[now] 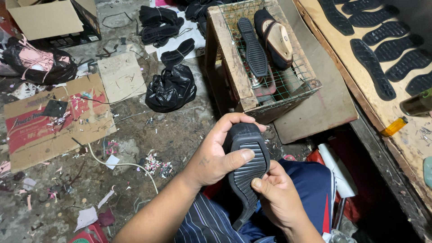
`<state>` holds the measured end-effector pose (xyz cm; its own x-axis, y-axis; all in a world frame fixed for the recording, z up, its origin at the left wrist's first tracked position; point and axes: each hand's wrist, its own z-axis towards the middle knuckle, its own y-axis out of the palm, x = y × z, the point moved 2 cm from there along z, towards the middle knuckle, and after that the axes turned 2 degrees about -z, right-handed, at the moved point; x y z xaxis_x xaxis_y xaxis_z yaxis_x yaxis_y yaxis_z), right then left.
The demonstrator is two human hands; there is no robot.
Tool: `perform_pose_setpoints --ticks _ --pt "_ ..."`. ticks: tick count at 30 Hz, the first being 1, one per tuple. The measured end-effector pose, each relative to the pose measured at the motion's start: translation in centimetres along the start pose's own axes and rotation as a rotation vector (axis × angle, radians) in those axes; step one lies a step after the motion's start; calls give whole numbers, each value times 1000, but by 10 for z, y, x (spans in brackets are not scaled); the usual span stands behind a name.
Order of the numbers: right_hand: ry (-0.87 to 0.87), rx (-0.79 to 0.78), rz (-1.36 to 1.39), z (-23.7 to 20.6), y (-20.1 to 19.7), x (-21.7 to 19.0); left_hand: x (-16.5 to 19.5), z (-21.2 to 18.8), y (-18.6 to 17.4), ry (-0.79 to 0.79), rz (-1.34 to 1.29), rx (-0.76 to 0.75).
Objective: The person sits on the floor and scrapes the edge of a rubber sole with a knife, then applies adhesive from a container onto the pink bottom of a shoe upper. They align the rubber sole onto the glued shoe, press the pieces together firmly, and set the assembled shoe on a rack with other finished pairs.
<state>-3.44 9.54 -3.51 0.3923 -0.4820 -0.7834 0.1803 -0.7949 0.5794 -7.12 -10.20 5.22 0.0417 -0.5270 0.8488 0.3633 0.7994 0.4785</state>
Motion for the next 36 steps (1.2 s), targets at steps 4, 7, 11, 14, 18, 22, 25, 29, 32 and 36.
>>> perform_pose_setpoints --ticks 4,7,11,14,18,22,25,29,32,36 --pt "5 -1 6 -1 0 1 -2 -1 1 2 8 9" --pt "5 -7 7 0 0 0 -1 -1 1 4 16 19" --pt "5 -11 11 0 -1 1 -1 -2 -1 13 20 21" --pt "2 -16 13 -1 -4 4 -6 -4 0 16 24 26" --pt "3 -21 10 -4 -7 8 -13 -9 0 3 21 32" --pt "-3 -28 -10 -6 -8 11 -11 -12 1 24 25 36" --pt "7 -1 -34 -8 -7 12 -7 -16 1 19 36 60" --pt "24 -5 -41 -12 -4 14 -3 -23 0 7 110 107" --pt "24 -17 -43 -13 -2 14 -2 -26 -1 17 151 130" --pt "25 -35 -45 -12 -1 12 0 -27 -2 56 235 136"
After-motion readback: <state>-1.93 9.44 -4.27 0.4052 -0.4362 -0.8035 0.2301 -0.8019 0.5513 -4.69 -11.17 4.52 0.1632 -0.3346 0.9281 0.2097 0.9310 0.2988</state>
